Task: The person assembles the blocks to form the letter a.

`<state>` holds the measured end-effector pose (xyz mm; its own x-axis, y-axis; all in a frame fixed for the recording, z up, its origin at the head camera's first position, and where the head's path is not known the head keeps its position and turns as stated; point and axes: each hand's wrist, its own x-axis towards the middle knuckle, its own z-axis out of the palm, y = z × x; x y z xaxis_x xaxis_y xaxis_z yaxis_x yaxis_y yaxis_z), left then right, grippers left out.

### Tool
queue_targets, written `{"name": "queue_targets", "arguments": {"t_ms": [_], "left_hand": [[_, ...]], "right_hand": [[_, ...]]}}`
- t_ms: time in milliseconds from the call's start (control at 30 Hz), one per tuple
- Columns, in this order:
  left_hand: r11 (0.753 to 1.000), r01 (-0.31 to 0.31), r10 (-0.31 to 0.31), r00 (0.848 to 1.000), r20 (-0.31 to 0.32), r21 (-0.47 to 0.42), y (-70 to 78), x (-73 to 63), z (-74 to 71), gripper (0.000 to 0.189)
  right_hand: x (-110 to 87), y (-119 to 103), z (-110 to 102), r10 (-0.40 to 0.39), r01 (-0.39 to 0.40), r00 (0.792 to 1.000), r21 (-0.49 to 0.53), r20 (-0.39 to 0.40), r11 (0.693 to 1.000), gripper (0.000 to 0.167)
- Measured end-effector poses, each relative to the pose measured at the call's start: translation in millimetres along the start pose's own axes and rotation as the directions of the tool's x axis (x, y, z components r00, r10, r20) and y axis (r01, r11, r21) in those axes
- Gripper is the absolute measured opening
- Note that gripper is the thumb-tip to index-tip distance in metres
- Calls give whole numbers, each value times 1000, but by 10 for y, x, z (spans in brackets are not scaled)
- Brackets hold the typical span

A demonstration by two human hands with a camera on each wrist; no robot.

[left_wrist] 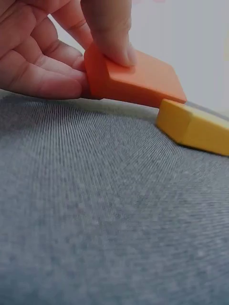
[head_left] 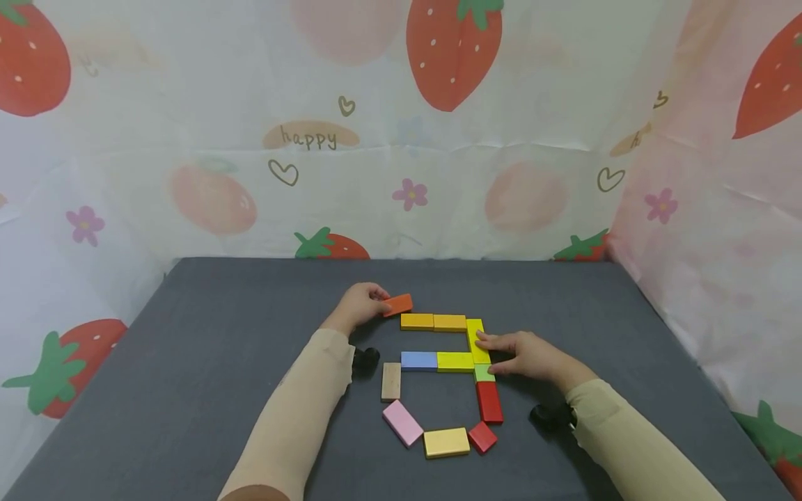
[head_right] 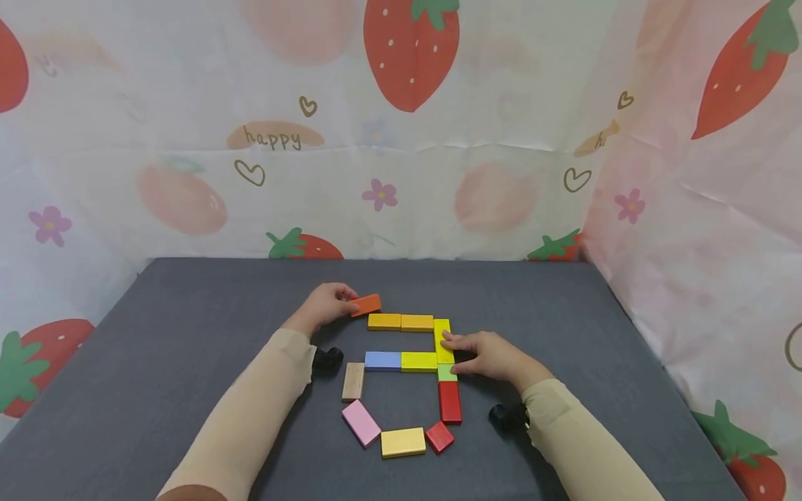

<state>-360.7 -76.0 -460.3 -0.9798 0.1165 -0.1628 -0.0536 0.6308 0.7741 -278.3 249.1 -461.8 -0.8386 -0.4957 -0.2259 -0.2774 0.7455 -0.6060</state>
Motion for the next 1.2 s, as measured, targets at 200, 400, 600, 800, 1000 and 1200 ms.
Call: {"name": "queue_targets", "arguments": {"t_ms": [200, 400, 600, 800, 1000, 1200], "left_hand": [[992, 11, -10, 1000, 4, -125, 38, -91, -62, 22], [962, 15, -1, 999, 52, -271, 136, -214, -147, 22], [871, 64, 1, 991, 131, -487, 209, -340, -177, 22], [824, 72, 45, 980, 192, -562, 309, -484, -117, 20], [800, 60, 150, 943, 298, -596, 446, -639, -36, 30], [830, 54, 197, 903, 382, -555, 587, -789, 75, 25]], "right_hand": [[5, 0, 0, 9, -9, 1000, -6, 2, 1000, 62], [7, -2, 3, -1, 1, 1000, -2, -2, 1000, 61], [2, 9, 8, -23, 23, 1000, 1, -9, 1000, 60], [-4, 3, 0, -24, 24, 1000, 12, -7, 1000, 60], [-3, 4, 2, -12, 12, 1000, 22, -3, 1000, 60], [-6, 1, 7, -7, 7, 1000, 27, 2, 1000, 60]]}}
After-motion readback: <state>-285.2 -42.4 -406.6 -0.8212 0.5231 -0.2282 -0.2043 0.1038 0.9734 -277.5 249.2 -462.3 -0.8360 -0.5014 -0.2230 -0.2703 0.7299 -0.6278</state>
